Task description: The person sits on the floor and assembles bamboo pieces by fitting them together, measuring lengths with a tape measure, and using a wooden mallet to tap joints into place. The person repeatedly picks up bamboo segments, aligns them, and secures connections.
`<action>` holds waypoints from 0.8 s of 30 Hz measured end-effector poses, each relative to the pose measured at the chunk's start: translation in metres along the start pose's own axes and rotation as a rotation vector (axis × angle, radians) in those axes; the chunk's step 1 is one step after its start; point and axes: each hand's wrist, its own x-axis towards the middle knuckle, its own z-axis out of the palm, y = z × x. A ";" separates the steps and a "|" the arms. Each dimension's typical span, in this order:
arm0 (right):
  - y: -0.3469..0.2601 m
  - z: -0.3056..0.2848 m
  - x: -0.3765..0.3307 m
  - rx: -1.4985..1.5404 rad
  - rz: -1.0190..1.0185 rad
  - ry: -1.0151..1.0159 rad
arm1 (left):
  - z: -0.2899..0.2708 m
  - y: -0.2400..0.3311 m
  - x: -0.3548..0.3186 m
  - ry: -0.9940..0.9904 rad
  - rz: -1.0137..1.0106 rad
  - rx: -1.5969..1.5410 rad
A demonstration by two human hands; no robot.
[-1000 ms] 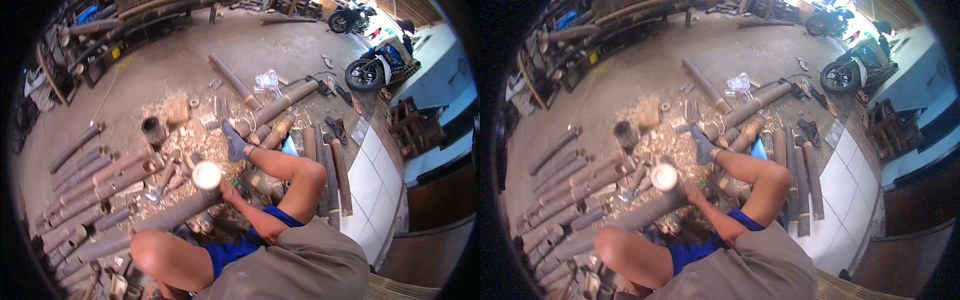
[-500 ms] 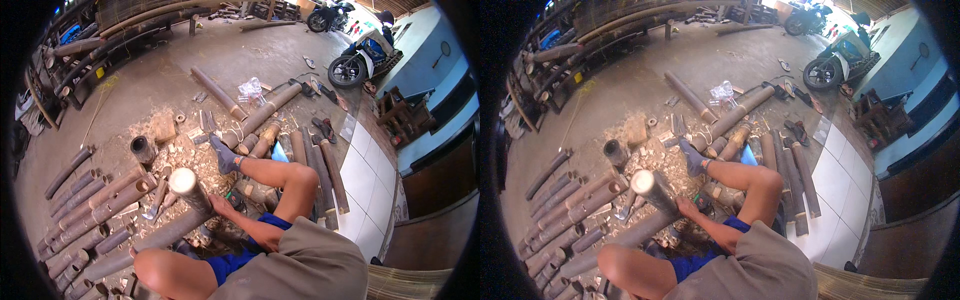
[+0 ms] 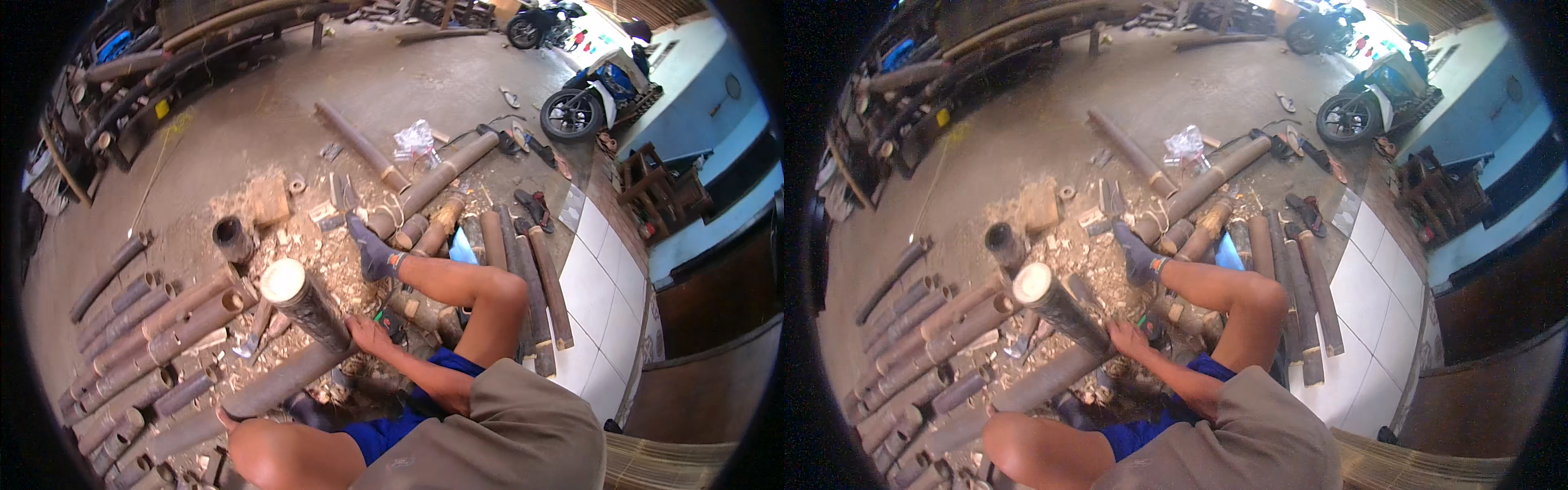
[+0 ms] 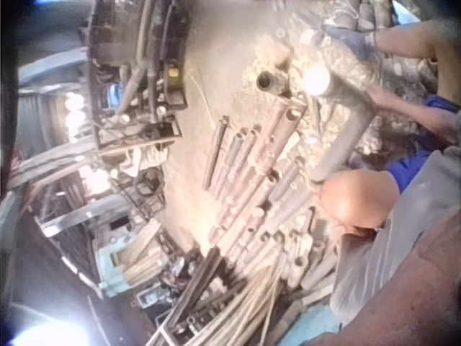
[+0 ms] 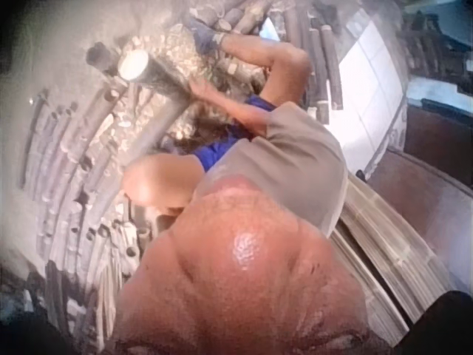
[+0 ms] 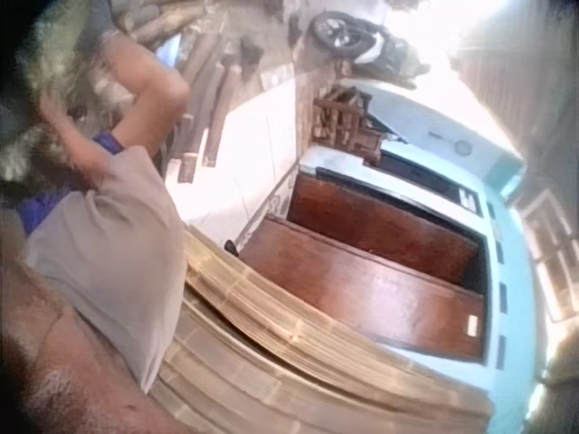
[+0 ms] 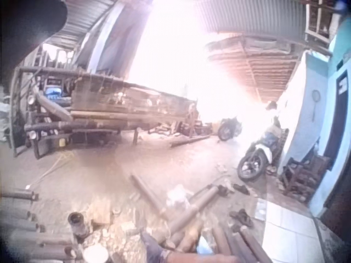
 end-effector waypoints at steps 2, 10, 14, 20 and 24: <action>0.017 0.013 0.009 0.093 0.037 0.113 | 0.005 -0.006 -0.001 -0.009 0.001 0.012; 0.149 0.075 0.041 -0.340 -0.191 0.107 | 0.003 -0.030 -0.004 0.038 0.078 0.173; 0.038 0.025 -0.010 0.579 -0.277 0.197 | -0.014 -0.045 -0.015 0.074 0.061 0.432; -0.069 -0.053 -0.079 0.394 -0.683 0.269 | -0.012 0.022 -0.115 -0.323 0.416 0.966; -0.095 -0.056 -0.056 0.415 -0.609 0.286 | 0.002 0.010 -0.109 -0.576 0.981 1.031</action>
